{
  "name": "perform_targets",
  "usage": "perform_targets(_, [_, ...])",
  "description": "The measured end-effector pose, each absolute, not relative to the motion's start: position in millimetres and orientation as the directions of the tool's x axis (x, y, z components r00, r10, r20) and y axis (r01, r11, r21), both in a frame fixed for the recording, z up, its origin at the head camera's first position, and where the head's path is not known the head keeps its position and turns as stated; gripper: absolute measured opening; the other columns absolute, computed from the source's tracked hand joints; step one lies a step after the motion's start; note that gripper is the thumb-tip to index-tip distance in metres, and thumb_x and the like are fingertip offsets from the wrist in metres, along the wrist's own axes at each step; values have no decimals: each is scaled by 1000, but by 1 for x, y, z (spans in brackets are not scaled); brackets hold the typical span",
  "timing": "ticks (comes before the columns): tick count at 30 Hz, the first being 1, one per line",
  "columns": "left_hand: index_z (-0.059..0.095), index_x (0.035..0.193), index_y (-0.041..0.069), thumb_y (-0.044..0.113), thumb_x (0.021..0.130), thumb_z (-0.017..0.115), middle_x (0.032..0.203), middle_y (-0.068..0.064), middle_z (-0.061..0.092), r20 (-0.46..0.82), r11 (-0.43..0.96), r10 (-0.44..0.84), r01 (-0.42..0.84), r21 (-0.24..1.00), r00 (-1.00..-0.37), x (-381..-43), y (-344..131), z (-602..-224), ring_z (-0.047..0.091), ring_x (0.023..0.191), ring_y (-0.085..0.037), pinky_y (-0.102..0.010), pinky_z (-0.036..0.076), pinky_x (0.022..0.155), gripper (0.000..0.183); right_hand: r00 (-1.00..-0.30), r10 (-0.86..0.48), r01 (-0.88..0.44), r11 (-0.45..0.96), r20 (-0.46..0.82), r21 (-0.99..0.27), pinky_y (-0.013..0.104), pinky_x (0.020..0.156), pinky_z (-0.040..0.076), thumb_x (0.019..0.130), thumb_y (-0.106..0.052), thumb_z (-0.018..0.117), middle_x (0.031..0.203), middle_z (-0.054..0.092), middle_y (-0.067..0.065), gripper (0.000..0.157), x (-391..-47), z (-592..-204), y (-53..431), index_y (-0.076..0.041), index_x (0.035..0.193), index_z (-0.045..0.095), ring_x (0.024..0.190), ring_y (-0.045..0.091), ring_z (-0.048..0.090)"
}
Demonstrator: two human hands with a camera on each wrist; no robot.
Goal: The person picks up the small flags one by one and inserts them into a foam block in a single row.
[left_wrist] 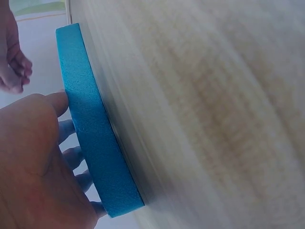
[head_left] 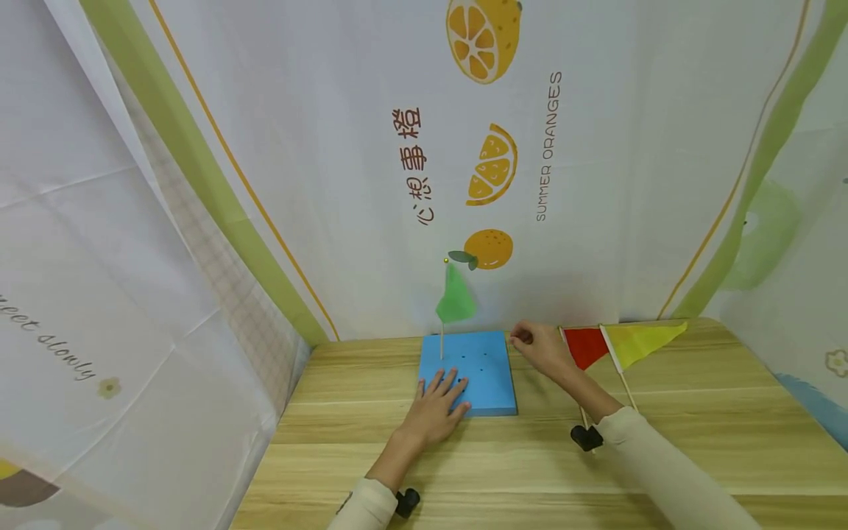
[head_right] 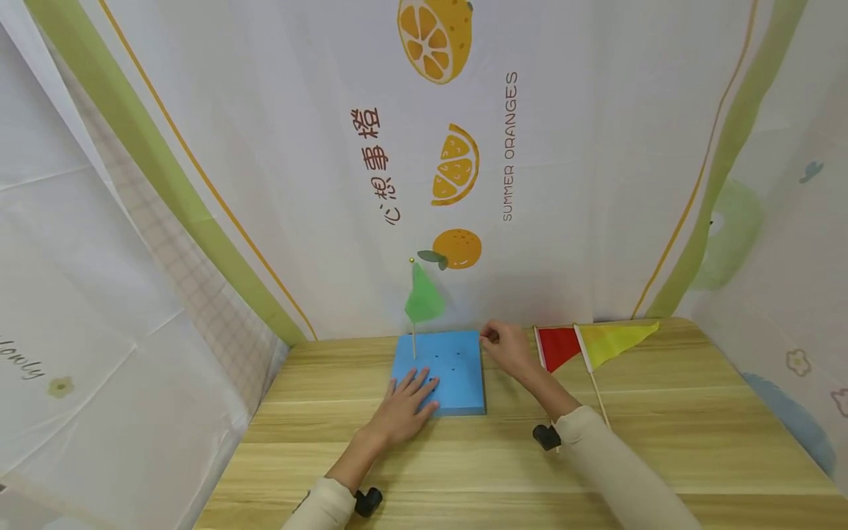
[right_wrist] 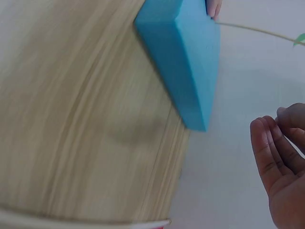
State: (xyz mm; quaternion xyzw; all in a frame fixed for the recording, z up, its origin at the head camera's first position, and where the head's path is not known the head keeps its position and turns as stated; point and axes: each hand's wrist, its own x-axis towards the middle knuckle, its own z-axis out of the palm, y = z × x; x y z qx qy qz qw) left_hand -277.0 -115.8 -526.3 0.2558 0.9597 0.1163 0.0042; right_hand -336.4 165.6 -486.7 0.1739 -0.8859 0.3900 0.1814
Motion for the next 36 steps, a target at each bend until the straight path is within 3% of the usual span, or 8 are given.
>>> perform_targets(5, [40,167,19,45,114,47,176,-9,30,50,840,496,493,225,-867,-278,-116,-526,25,164,-37,-67,21,131,59,-885,-125,-407,677,449,-613,41,75,63,98,-7,75,91,78,9,7,-328,-492,188,-1,101,77,83,25,73])
perform_targets(14, [41,167,20,46,114,47,176,-9,30,57,839,496,495,224,-866,-279,-116,-528,25,164,-37,-67,21,130,59,-894,-74,-351,726,441,-591,28,64,56,96,-5,76,88,77,11,6,-318,-504,224,0,97,75,77,24,73])
perform_targets(22, [40,167,20,46,114,47,176,-10,30,57,842,495,495,213,-867,-278,-116,-528,26,164,-37,-68,22,130,60,-934,-59,-278,739,353,-613,33,65,55,97,-6,75,87,76,11,7,-309,-513,245,0,97,76,77,22,70])
perform_targets(29, [40,167,19,45,114,47,176,-10,30,51,837,498,495,232,-866,-277,-116,-528,25,164,-37,-68,20,131,59,-957,-82,-233,787,278,-571,34,64,51,94,-8,74,80,72,9,9,-304,-525,257,0,89,73,72,19,63])
perform_targets(36, [40,167,20,46,114,46,177,-9,30,52,840,498,496,221,-866,-277,-117,-528,25,165,-36,-67,21,131,60,-986,-77,-150,808,151,-570,31,58,43,92,-12,76,68,58,2,23,-297,-530,257,-4,73,66,64,17,51])
